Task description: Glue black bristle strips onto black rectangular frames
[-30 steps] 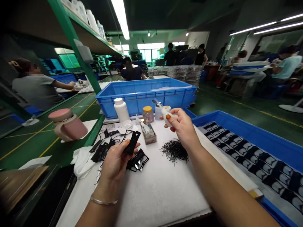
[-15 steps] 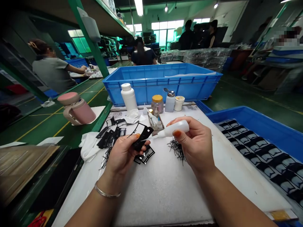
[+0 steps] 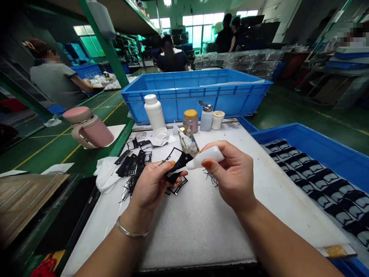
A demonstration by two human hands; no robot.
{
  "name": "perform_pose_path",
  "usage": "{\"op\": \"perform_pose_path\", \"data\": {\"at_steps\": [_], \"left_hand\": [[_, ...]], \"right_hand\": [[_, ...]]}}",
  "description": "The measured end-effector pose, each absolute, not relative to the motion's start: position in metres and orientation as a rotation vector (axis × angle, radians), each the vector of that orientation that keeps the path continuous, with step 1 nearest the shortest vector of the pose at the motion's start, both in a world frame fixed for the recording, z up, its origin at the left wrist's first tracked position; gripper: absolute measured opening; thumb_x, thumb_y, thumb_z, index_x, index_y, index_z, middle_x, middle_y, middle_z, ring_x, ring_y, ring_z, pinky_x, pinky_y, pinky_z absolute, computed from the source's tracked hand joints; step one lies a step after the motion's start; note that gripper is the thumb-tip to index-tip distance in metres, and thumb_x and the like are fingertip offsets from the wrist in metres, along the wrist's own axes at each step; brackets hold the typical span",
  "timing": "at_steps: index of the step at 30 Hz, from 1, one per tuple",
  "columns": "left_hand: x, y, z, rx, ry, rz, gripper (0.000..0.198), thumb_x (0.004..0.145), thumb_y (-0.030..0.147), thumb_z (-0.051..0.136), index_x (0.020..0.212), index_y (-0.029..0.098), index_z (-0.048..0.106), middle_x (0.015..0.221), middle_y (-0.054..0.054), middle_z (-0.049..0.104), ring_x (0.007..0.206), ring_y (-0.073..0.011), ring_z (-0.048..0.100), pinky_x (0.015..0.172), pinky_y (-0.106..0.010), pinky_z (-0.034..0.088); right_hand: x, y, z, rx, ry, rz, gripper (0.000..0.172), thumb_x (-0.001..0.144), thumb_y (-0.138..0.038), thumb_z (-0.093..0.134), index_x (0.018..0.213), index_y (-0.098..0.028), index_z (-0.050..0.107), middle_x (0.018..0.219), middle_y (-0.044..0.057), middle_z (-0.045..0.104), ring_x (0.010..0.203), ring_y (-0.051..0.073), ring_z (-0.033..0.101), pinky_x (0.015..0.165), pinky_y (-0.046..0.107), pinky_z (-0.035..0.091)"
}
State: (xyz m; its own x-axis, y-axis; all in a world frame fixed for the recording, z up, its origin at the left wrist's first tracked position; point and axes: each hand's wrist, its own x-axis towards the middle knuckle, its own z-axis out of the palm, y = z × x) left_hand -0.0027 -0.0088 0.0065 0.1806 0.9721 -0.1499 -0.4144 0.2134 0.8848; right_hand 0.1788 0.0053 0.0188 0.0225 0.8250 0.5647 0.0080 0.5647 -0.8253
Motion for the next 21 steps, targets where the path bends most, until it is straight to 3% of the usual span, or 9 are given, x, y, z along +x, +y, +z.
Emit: {"op": "perform_pose_path", "data": {"at_steps": [21], "left_hand": [[-0.002,-0.0089,0.0057,0.861,0.863,1.132,0.033,0.08,0.039,0.068,0.085,0.006,0.073,0.079,-0.017,0.073,0.058,-0.0157,0.064,0.05,-0.021,0.047]], "right_hand": [[0.1793,0.004,0.0201,-0.81,-1.451,0.748,0.021,0.078,-0.045,0.071,0.085,-0.025,0.07,0.077,0.006,0.062,0.065,0.02,0.052,0.052,0.032,0.037]]}}
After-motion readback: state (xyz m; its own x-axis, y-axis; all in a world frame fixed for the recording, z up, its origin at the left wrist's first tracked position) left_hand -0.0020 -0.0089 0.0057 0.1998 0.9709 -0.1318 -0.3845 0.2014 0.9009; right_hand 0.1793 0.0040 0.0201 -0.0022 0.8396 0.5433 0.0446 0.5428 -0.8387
